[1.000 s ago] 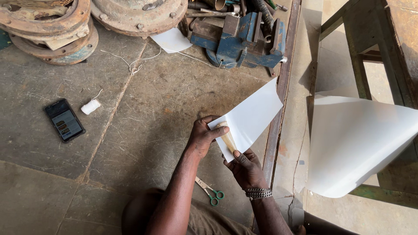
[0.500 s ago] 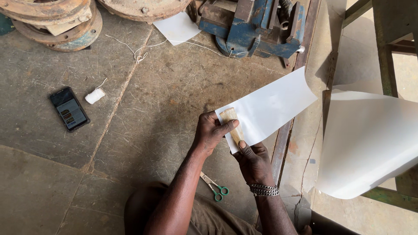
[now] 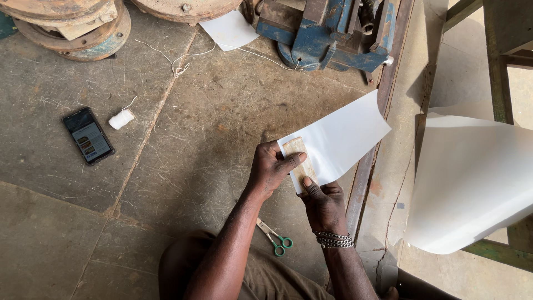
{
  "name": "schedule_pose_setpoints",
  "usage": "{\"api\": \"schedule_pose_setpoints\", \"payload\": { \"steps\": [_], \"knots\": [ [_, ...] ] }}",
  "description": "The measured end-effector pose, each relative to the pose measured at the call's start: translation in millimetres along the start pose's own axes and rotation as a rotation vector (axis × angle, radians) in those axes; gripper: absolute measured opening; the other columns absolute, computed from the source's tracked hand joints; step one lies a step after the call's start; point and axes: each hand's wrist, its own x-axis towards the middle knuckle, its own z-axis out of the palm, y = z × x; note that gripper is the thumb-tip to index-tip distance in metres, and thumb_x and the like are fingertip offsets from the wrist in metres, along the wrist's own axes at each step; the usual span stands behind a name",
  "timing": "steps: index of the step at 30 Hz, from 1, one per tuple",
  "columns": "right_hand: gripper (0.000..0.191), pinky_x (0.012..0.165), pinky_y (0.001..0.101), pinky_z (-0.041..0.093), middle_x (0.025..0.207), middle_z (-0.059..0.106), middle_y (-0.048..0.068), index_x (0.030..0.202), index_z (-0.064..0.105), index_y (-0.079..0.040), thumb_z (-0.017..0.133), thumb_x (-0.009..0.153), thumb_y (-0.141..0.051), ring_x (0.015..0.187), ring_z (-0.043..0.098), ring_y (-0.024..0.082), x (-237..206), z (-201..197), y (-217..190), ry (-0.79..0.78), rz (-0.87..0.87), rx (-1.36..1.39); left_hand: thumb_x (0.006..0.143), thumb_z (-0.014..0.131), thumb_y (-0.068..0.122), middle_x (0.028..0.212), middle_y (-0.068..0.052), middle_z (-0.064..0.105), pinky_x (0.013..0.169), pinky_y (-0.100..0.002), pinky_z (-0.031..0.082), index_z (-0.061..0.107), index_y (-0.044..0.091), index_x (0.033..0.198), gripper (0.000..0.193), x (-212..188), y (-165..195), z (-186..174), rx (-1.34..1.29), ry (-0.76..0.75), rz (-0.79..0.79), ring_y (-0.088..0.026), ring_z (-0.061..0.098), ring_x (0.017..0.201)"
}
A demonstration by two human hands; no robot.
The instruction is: The person sits on the workshop floor and cuts a white plastic sheet into strips using scissors. They fold and press a cut strip, then fit the strip inside a motor stator housing on the workbench and return to trimming and folding more sheet pieces.
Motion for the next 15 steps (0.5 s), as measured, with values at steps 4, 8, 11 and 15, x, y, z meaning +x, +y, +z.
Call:
{"api": "schedule_pose_setpoints", "payload": {
  "steps": [4,8,11,15],
  "knots": [
    [0.026,0.075,0.0355,0.057,0.104,0.075,0.008,0.113,0.070,-0.003,0.077,0.089,-0.003,0.088,0.070,0.019,-1.7,5.7,2.5,-0.001,-0.036,0.017,0.090,0.078,0.015,0.087,-0.007,0.078,0.069,-0.026,0.059,0.076,-0.001,0.104,0.022,-1.4,-0.9,1.5,0.184,0.057,0.071,-0.010,0.073,0.079],
    [0.029,0.079,0.0353,0.060,0.106,0.076,0.007,0.115,0.068,-0.005,0.075,0.086,-0.006,0.094,0.072,0.019,-3.6,12.8,-0.4,0.003,0.010,0.055,0.090,0.077,0.017,0.082,-0.006,0.078,0.067,-0.027,0.060,0.076,0.001,0.103,0.021,-2.0,0.7,1.1,0.308,0.095,0.117,-0.010,0.074,0.077],
    [0.028,0.076,0.0371,0.062,0.101,0.076,0.010,0.111,0.067,-0.003,0.071,0.089,-0.019,0.088,0.075,0.024,-4.3,11.0,-5.9,0.040,0.151,0.070,0.091,0.077,0.018,0.080,-0.006,0.078,0.065,-0.027,0.059,0.077,0.001,0.102,0.020,-1.7,1.5,0.4,0.353,0.104,0.147,-0.010,0.074,0.075],
    [0.030,0.072,0.0371,0.062,0.096,0.074,0.015,0.111,0.068,0.004,0.071,0.095,-0.021,0.080,0.074,0.025,-2.2,1.7,-6.0,-0.044,0.190,-0.019,0.091,0.077,0.017,0.081,-0.006,0.078,0.065,-0.027,0.059,0.078,0.002,0.101,0.019,-1.3,-1.1,0.4,0.364,0.095,0.146,-0.010,0.074,0.075]
  ]
}}
